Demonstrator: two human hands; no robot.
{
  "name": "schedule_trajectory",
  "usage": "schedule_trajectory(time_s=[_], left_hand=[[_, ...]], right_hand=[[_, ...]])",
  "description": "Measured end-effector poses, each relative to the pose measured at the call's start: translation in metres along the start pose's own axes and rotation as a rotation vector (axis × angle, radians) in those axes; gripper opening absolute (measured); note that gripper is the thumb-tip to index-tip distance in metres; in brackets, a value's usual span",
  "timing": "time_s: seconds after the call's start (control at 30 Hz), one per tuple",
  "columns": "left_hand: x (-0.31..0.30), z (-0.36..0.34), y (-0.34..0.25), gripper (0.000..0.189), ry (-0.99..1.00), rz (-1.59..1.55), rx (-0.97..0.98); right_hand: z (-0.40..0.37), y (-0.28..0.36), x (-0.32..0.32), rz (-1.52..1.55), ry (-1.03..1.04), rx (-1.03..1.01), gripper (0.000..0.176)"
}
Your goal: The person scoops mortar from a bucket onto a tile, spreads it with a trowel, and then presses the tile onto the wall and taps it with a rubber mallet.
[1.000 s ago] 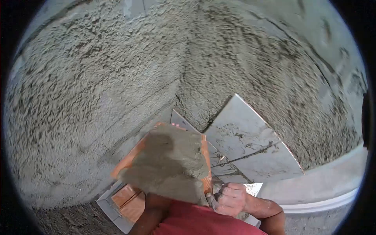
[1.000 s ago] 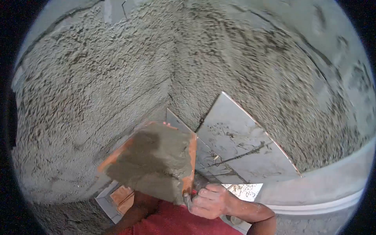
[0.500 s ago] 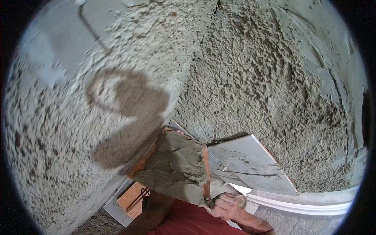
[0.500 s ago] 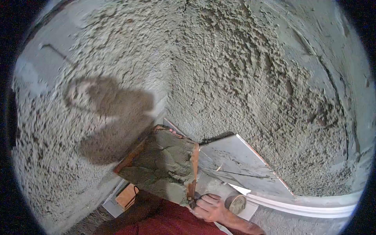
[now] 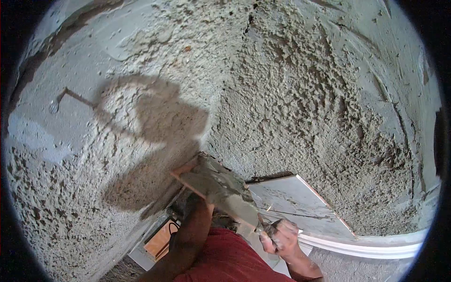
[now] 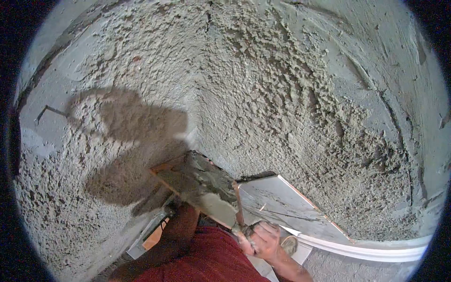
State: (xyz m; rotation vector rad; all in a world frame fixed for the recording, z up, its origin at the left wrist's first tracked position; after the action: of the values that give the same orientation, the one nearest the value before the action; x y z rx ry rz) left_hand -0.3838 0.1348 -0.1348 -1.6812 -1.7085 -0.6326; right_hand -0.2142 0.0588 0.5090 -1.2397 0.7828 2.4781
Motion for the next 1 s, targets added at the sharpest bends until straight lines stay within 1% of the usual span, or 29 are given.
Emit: schedule_trajectory(time_s=[0.03, 0.07, 0.1, 0.13, 0.17, 0.2, 0.23, 0.27, 0.3, 0.33, 0.4, 0.43, 0.47, 0.5, 0.57, 0.63, 0.73, 0.77, 0.8, 0.87, 0.9, 1.0], left_hand=[[0.038, 0.014, 0.008, 0.041, -0.009, -0.002, 0.005], [0.054, 0.035, 0.022, 0.041, -0.02, -0.005, 0.01], [0.073, 0.038, 0.028, 0.042, -0.031, -0.008, 0.016], [0.073, 0.041, 0.029, 0.042, -0.043, -0.012, 0.023], [0.137, 0.012, 0.048, 0.068, 0.584, -0.015, -0.248], [0.166, -0.016, 0.039, 0.068, 0.583, -0.016, -0.249], [0.179, -0.044, 0.027, 0.075, 0.349, 0.207, -0.188], [0.204, -0.076, 0.011, 0.082, 0.111, 0.423, -0.124], [0.228, -0.103, 0.004, 0.081, 0.138, 0.494, -0.155], [0.246, -0.119, 0.0, 0.081, 0.138, 0.493, -0.159], [0.265, -0.135, -0.003, 0.077, 0.072, 0.468, -0.15], [0.267, -0.135, -0.003, 0.076, 0.115, 0.468, -0.148], [0.264, -0.131, -0.002, 0.076, 0.115, 0.469, -0.153], [0.264, -0.126, -0.002, 0.075, 0.119, 0.472, -0.142], [0.267, -0.127, -0.002, 0.074, 0.122, 0.476, -0.134], [0.264, -0.127, -0.003, 0.069, 0.065, 0.447, -0.128], [0.26, -0.121, -0.005, 0.067, 0.099, 0.42, -0.147], [0.259, -0.127, -0.002, 0.066, 0.063, 0.382, -0.216], [0.256, -0.126, 0.001, 0.066, 0.061, 0.39, -0.225], [0.256, -0.119, -0.005, 0.064, 0.088, 0.378, -0.106], [0.253, -0.114, -0.004, 0.065, 0.132, 0.365, -0.119], [0.259, -0.121, -0.006, 0.066, 0.131, 0.404, -0.106]], right_hand=[[0.0, -0.005, -0.001, -0.006, -0.04, 0.028, 0.013], [0.001, -0.009, -0.004, -0.01, -0.079, 0.056, 0.012], [0.005, -0.012, -0.007, -0.028, -0.077, 0.097, 0.009], [0.009, -0.015, -0.007, -0.031, -0.078, 0.098, 0.009], [0.011, -0.023, -0.009, -0.07, -0.11, 0.139, 0.013], [0.015, -0.029, -0.012, -0.108, -0.141, 0.181, 0.018], [0.022, -0.033, -0.017, -0.085, -0.163, 0.211, 0.012], [0.028, -0.035, -0.02, -0.086, -0.161, 0.212, 0.012], [0.032, -0.04, -0.023, -0.117, -0.138, 0.249, 0.01], [0.035, -0.045, -0.024, -0.15, -0.114, 0.287, 0.009], [0.041, -0.052, -0.028, -0.152, -0.134, 0.322, 0.008], [0.044, -0.055, -0.03, -0.171, -0.14, 0.312, 0.008], [0.047, -0.056, -0.032, -0.19, -0.147, 0.303, 0.008], [0.052, -0.058, -0.033, -0.175, -0.108, 0.354, 0.009], [0.06, -0.06, -0.035, -0.217, -0.105, 0.369, 0.01], [0.06, -0.066, -0.035, -0.25, -0.079, 0.415, 0.012], [0.063, -0.068, -0.037, -0.289, -0.088, 0.443, 0.012], [0.062, -0.069, -0.035, -0.296, -0.059, 0.465, 0.013], [0.061, -0.069, -0.035, -0.299, -0.06, 0.476, 0.013], [0.065, -0.065, -0.037, -0.375, -0.053, 0.431, 0.012], [0.066, -0.065, -0.039, -0.365, -0.075, 0.431, 0.011], [0.065, -0.065, -0.04, -0.351, -0.093, 0.437, 0.011]])
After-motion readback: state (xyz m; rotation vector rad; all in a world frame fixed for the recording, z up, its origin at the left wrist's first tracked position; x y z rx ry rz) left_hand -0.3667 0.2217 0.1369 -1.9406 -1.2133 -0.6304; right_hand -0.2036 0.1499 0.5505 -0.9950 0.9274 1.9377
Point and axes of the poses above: each hand's wrist, its own z-axis towards the middle knuckle, its own x-axis out of the palm, y = z × x, the point moved 9 cm from there along z, towards the middle knuckle, and after that the axes turned 6 degrees about -x, right-handed, at the moved point
